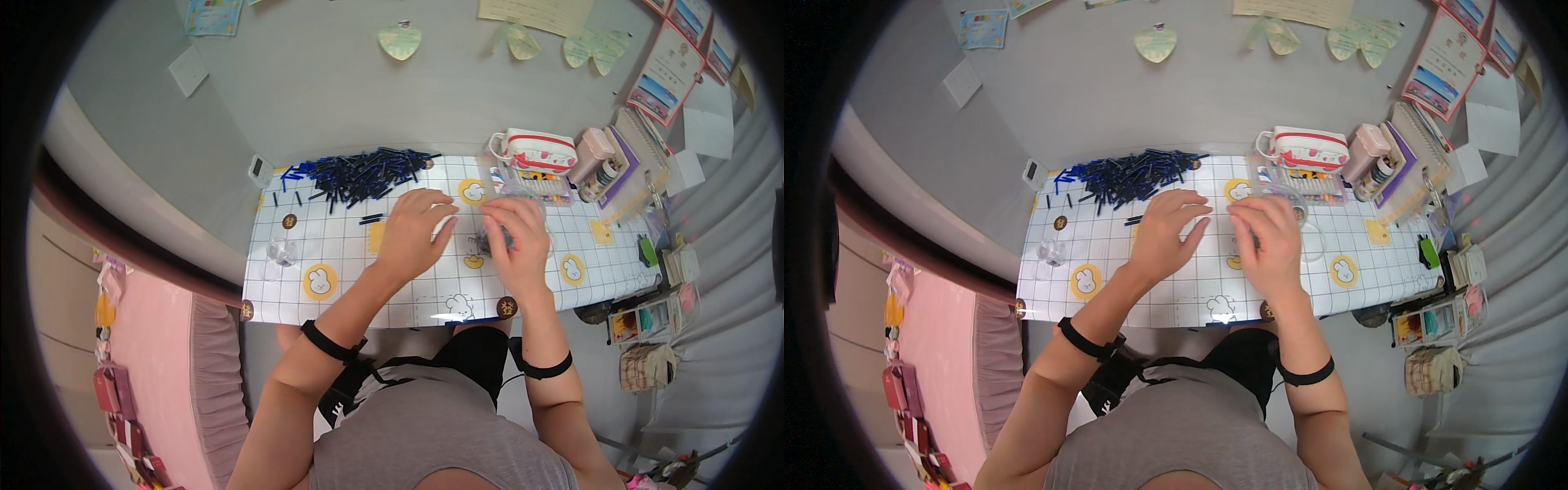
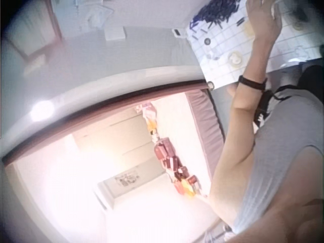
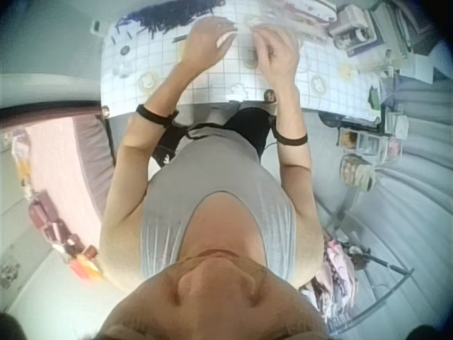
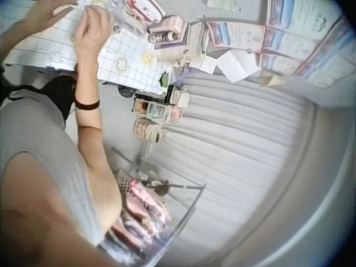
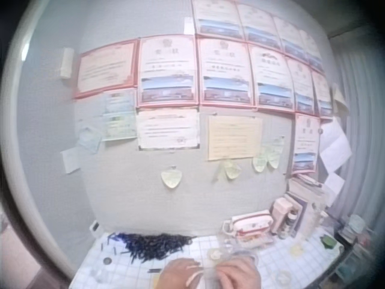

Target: The person assembles multiple pens by inserting a refill into the barrel and screwing on the cap by hand.

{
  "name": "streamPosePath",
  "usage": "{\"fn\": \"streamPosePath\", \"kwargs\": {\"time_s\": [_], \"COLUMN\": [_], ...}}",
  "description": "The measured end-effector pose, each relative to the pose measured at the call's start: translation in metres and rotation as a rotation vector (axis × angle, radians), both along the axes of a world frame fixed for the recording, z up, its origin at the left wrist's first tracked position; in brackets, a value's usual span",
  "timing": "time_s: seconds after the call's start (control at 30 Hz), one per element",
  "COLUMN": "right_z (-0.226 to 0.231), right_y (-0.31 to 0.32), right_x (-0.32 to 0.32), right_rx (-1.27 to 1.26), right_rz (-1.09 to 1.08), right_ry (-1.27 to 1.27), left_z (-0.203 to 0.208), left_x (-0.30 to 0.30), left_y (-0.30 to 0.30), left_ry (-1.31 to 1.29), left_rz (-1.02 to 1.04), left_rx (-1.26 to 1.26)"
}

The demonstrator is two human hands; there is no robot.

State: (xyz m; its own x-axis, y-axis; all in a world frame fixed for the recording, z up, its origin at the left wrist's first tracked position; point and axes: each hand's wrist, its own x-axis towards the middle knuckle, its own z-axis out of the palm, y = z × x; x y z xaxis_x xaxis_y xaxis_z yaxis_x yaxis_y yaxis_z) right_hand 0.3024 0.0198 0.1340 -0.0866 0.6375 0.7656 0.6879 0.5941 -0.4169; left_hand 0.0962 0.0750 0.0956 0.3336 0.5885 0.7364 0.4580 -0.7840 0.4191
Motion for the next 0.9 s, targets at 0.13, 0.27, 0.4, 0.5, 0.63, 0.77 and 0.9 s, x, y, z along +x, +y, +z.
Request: {"fn": "streamPosePath", "kwargs": {"time_s": [0.13,0.27,0.4,0.5,0.63,0.77,0.9], "right_z": [-0.011,-0.040,-0.076,-0.100,-0.122,-0.133,-0.135], "right_y": [0.012,0.030,0.061,0.085,0.101,0.109,0.109], "right_x": [-0.045,-0.076,-0.101,-0.127,-0.145,-0.149,-0.149], "right_rx": [-0.089,-0.307,-0.487,-0.485,-0.454,-0.366,-0.436], "right_rz": [0.167,0.229,0.249,0.247,0.178,0.137,0.144], "right_ry": [-0.038,-0.154,-0.287,-0.295,-0.299,-0.299,-0.239], "left_z": [-0.031,-0.067,-0.098,-0.115,-0.112,-0.112,-0.116], "left_x": [-0.059,-0.101,-0.119,-0.130,-0.123,-0.123,-0.124], "left_y": [0.004,0.010,0.019,0.027,0.028,0.027,0.025], "left_ry": [0.014,0.044,0.108,0.136,0.107,0.157,0.129], "left_rz": [0.146,0.352,0.416,0.396,0.407,0.401,0.391], "left_rx": [-0.115,-0.185,-0.183,-0.146,-0.142,-0.165,-0.123]}}
